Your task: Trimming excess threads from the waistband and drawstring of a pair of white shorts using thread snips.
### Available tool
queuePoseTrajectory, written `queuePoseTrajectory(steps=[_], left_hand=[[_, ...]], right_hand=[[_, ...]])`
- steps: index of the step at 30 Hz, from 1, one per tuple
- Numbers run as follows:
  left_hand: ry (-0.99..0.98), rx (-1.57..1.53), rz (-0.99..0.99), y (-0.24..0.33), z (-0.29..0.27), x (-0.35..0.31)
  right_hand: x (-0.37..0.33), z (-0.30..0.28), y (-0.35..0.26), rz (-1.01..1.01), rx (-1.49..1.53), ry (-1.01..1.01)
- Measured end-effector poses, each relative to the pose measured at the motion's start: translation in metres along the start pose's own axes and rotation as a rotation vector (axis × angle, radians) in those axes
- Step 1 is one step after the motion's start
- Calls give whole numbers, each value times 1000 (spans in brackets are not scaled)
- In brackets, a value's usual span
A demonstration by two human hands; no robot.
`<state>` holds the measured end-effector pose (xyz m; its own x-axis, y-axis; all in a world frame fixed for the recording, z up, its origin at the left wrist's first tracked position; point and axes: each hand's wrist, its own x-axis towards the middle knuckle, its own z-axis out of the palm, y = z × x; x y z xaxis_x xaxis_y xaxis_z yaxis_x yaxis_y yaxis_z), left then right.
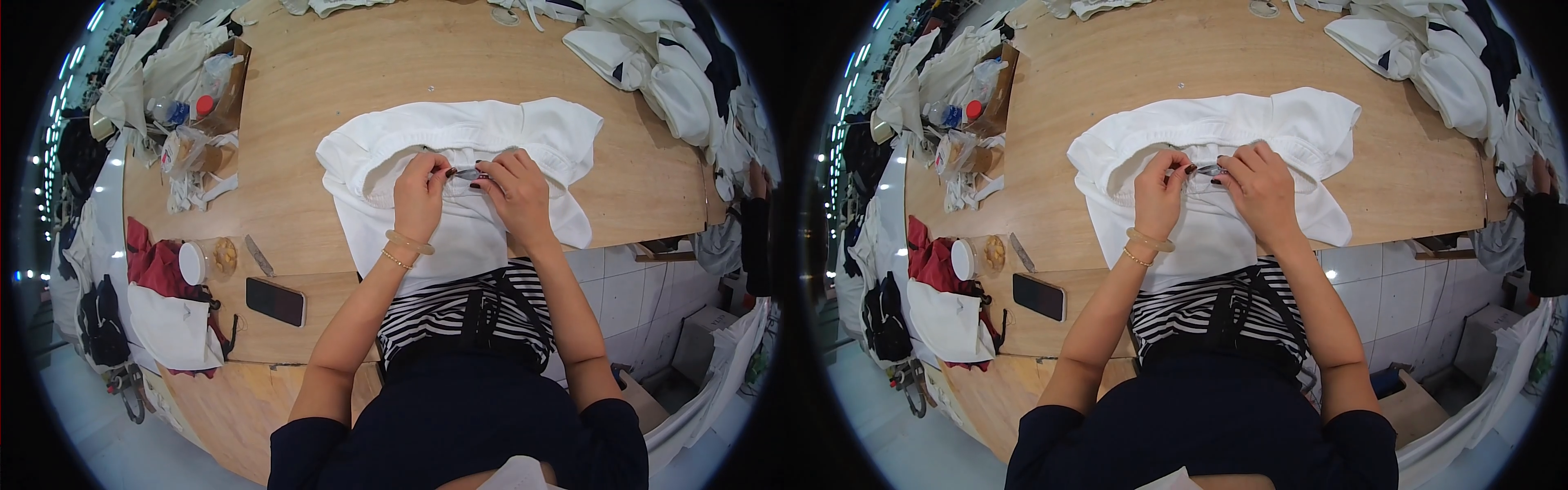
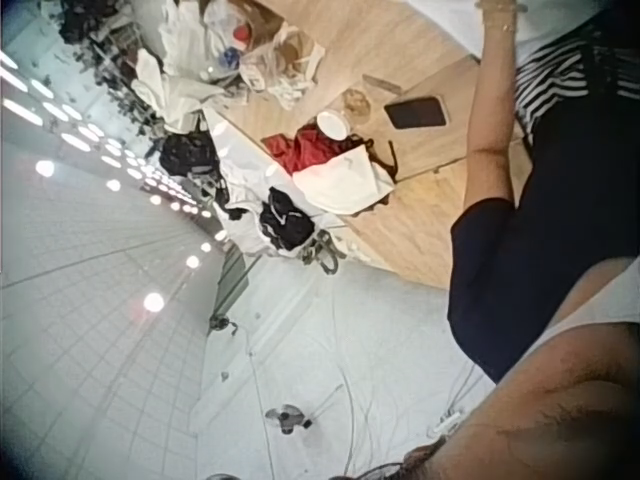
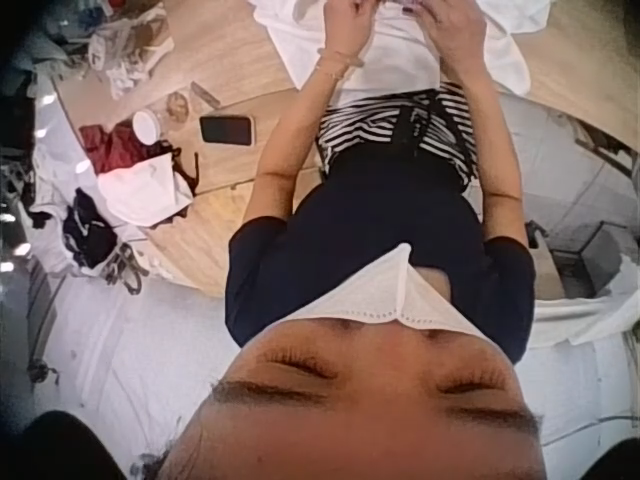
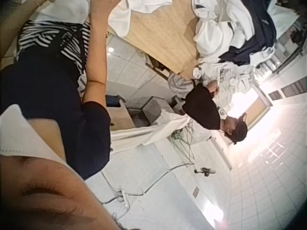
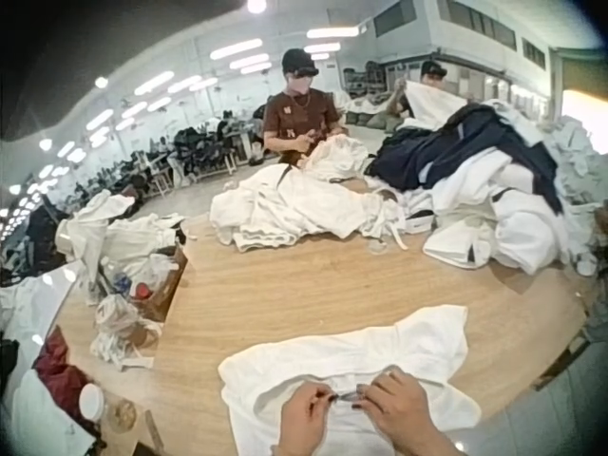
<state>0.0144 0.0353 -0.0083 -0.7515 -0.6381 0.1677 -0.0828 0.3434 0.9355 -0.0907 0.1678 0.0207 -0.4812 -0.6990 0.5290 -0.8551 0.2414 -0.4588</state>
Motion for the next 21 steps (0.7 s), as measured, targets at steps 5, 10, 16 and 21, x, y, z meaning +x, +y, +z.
queuePoseTrajectory(steps=[5,10,16,21], left_hand=[[-8,44,11,1,0,1],[-6,40,10,2,-1,0],[128,-369,-216,34,-14,-6],[7,-671,-547,35,-27,-47]], right_hand=[[2,0,-2,-42,-71,-44],[3,-1,-4,-32,-66,-64],[1,1,6,355,413,-15],[11,-5,6,621,641,-21]])
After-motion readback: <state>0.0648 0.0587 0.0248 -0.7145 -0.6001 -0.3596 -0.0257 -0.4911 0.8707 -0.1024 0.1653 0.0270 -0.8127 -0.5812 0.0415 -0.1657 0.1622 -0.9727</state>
